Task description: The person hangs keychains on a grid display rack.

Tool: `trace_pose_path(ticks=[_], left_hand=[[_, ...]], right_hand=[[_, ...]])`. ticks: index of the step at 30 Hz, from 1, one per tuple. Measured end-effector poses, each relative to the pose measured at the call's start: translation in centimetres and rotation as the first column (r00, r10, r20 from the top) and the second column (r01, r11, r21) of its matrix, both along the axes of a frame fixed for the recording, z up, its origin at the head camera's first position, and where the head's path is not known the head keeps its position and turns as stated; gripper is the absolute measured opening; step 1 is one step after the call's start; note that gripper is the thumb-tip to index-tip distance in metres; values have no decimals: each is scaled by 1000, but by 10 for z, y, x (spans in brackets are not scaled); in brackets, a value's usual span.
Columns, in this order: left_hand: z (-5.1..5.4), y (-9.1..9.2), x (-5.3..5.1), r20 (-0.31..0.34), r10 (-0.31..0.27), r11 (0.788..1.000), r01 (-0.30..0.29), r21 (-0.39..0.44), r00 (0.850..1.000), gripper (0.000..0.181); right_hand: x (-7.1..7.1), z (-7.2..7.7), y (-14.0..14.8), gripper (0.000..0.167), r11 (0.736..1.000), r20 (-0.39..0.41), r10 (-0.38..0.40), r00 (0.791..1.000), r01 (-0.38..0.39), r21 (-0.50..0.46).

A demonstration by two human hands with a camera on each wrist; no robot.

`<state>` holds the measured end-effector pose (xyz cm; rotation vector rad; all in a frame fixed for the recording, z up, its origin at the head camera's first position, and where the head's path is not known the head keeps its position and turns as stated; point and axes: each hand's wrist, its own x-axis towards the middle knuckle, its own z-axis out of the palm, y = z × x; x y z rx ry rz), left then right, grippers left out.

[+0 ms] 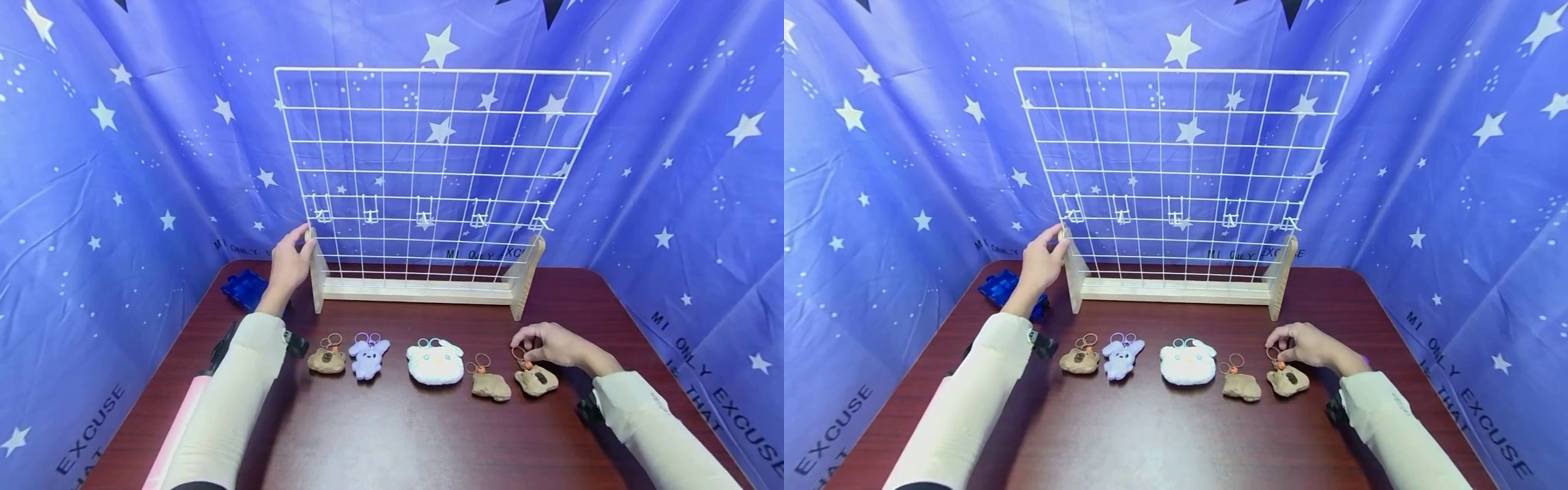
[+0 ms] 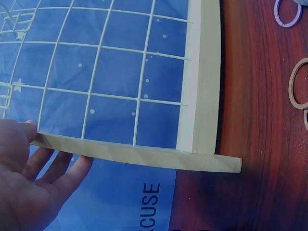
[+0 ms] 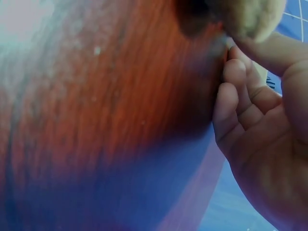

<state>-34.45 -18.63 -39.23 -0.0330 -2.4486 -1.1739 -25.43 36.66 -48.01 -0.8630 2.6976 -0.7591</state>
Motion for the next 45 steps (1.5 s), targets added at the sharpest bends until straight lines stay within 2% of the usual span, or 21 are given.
trace_pose_path(ticks=[6,14,18,23,30,38,45], left_hand=[[3,1,-1,-27,-8,1000,9,10,1000,45],[-1,0,3,-33,-19,999,21,46,999,43],[-1,0,4,-31,-26,998,28,53,999,43],[-1,-1,4,-29,-12,998,13,56,999,42],[-1,0,3,-40,-22,998,24,60,999,41],[-3,-1,2,-35,-19,998,21,59,999,42],[-3,-2,2,-50,-23,998,26,51,998,41]], right_hand=[[1,1,-1,27,1000,-64,-18,998,18,3],[2,3,-2,24,1000,-65,10,998,-11,-6],[5,8,0,23,1000,-78,-7,997,6,-15],[11,22,3,20,998,-97,-15,995,8,-67],[20,41,0,23,988,-176,-31,984,4,-153],[15,64,-11,20,974,-158,-71,985,34,-223],[6,88,-16,22,955,-210,-107,972,42,-293]])
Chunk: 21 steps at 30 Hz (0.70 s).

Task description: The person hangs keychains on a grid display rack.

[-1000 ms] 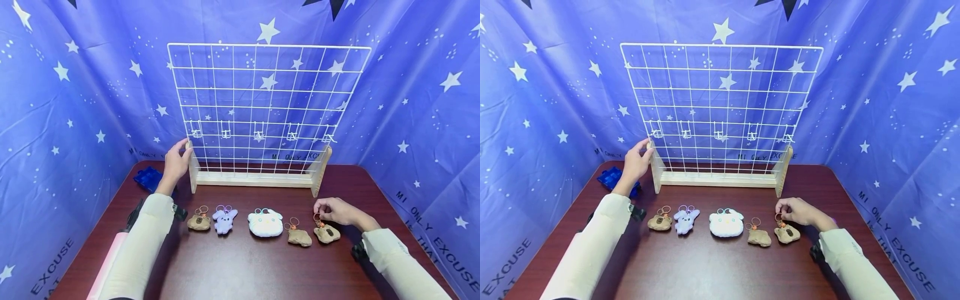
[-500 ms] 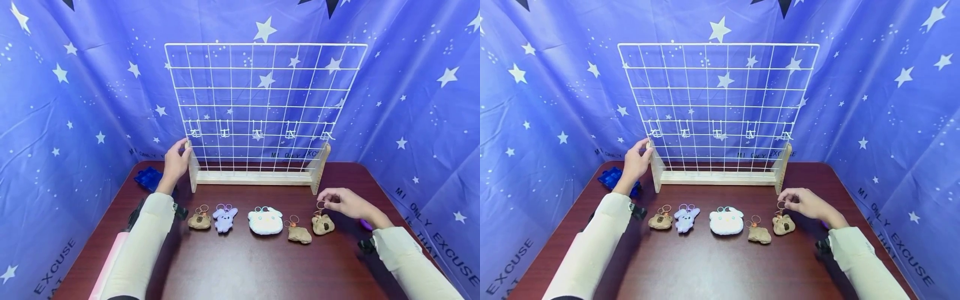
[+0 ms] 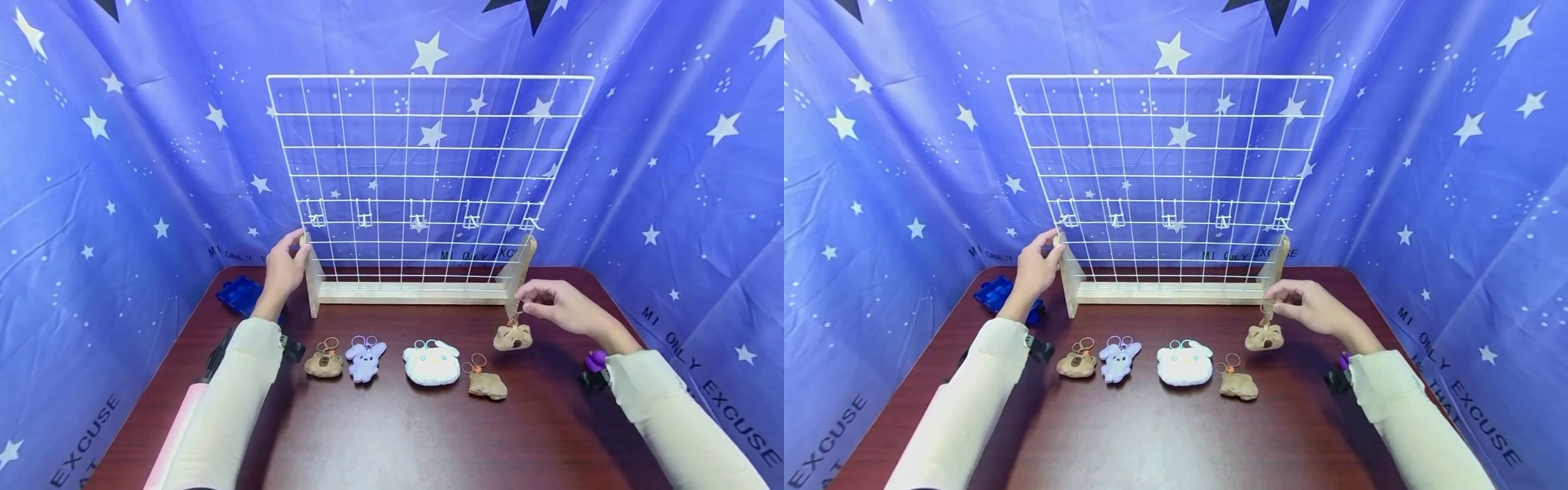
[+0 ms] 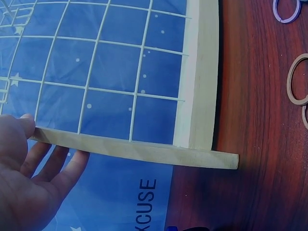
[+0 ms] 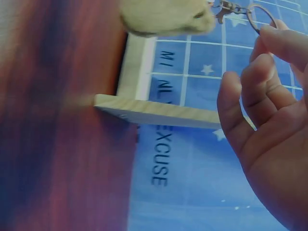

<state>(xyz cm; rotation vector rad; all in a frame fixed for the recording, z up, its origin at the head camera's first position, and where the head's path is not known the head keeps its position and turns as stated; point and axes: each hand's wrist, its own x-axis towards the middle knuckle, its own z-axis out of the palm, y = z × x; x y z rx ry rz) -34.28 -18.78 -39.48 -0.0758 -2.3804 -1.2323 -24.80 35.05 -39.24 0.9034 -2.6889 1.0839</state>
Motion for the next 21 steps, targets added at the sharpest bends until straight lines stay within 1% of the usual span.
trace_pose_path(ticks=[4,6,9,12,17,21], left_hand=[[0,-1,-1,8,-3,1000,3,3,1000,41],[0,-1,-2,10,-6,1000,6,6,1000,41],[0,-1,-1,11,-6,1000,6,8,1000,42],[0,-1,-1,17,-4,1000,4,13,1000,42],[0,-1,0,21,-5,1000,4,23,1000,42],[0,-1,0,14,-13,1000,12,22,1000,42]], right_hand=[[-3,19,0,19,998,13,-14,1000,15,-64],[-5,29,2,19,995,19,-34,999,36,-94],[-8,44,5,21,990,1,-91,996,91,-111],[-11,56,7,23,979,-26,-157,987,152,-132],[-18,69,10,25,958,-46,-223,974,210,-195],[-22,73,12,25,926,-35,-304,952,287,-244]])
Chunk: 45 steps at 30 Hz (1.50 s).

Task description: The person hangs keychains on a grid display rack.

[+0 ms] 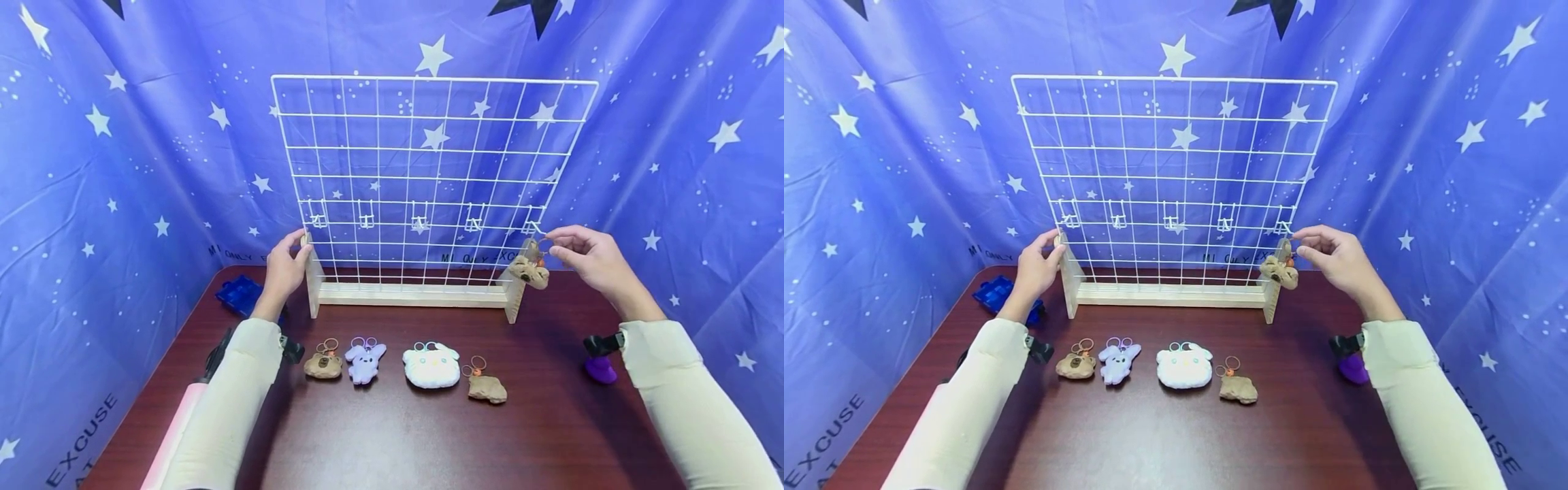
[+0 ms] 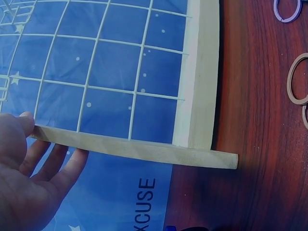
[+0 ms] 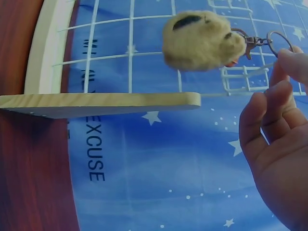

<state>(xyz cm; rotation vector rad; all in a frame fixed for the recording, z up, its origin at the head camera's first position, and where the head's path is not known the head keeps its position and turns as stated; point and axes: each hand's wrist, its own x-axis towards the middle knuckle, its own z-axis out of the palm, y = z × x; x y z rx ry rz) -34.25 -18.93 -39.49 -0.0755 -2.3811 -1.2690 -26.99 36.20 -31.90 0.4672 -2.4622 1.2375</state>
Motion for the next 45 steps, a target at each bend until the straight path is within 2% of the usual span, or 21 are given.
trace_pose_path(ticks=[4,10,18,24,29,36,39,45], left_hand=[[-1,-1,0,-1,-1,1000,1,-1,1000,42],[-2,-1,-1,0,0,1000,0,-5,1000,41],[-2,-1,0,1,0,1000,0,-8,1000,42],[-4,-2,-1,11,3,1000,-3,-11,1000,42],[-4,-1,-1,12,6,1000,-6,-11,1000,42],[-4,0,-1,2,1,1000,-1,-11,1000,42],[-4,1,-2,0,1,1000,-1,-16,1000,42],[0,0,-2,0,-3,1000,3,-16,1000,43]], right_hand=[[-6,1,-2,27,998,6,-50,999,50,-49],[-16,-3,-5,28,995,20,-81,997,82,-58],[-29,-15,-4,24,990,39,-61,997,66,-122],[-34,-17,-5,27,987,46,-67,997,73,-146],[-33,-19,-6,29,984,34,-85,996,89,-151],[-27,-27,-3,31,985,27,-44,999,48,-167],[-21,-29,-1,34,988,22,-36,999,39,-152],[-7,-37,2,26,994,39,-19,999,23,-106]])
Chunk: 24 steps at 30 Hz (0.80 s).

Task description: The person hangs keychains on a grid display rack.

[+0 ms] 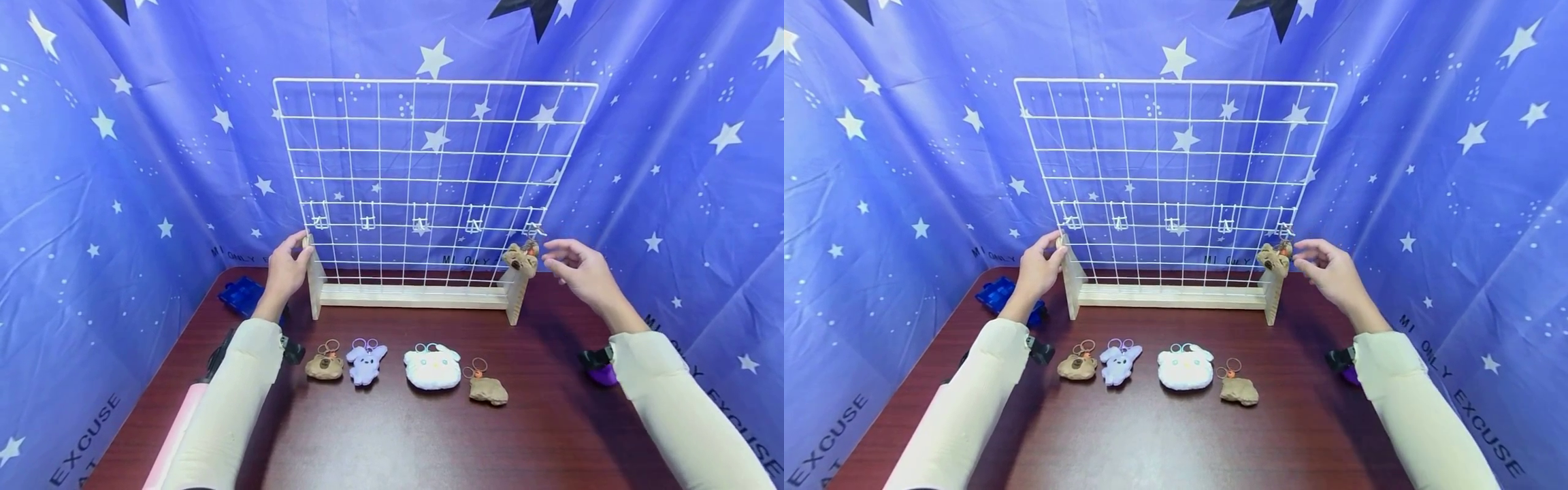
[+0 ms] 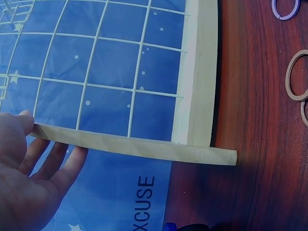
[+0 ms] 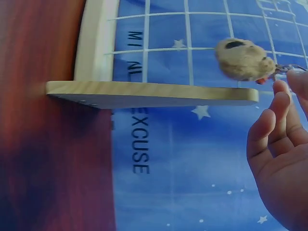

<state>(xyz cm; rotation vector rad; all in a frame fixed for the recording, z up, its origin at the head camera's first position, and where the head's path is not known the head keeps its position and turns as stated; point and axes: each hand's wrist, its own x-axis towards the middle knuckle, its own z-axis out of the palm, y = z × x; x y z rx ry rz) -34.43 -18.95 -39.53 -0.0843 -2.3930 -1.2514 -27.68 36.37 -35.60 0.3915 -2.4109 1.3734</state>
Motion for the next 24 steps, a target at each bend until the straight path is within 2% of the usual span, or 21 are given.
trace_pose_path(ticks=[2,6,12,17,20,24], left_hand=[[0,-1,0,5,-1,1000,1,3,1000,43],[2,-2,1,10,0,1000,0,0,1000,43],[1,-2,2,8,-2,1000,2,-3,1000,43],[-1,-2,1,21,-8,1000,8,-12,1000,43],[-1,-2,1,28,-10,1000,11,-16,1000,44],[-1,-2,-1,16,-16,1000,16,-12,1000,44]], right_hand=[[3,-7,0,21,1000,7,16,1000,-16,16],[8,-21,-2,24,998,23,36,999,-37,53],[17,-50,-9,19,981,65,41,997,-53,189],[24,-73,-20,17,958,156,108,982,-145,247],[28,-83,-29,18,933,187,167,968,-216,288],[30,-94,-41,19,882,194,260,946,-315,352]])
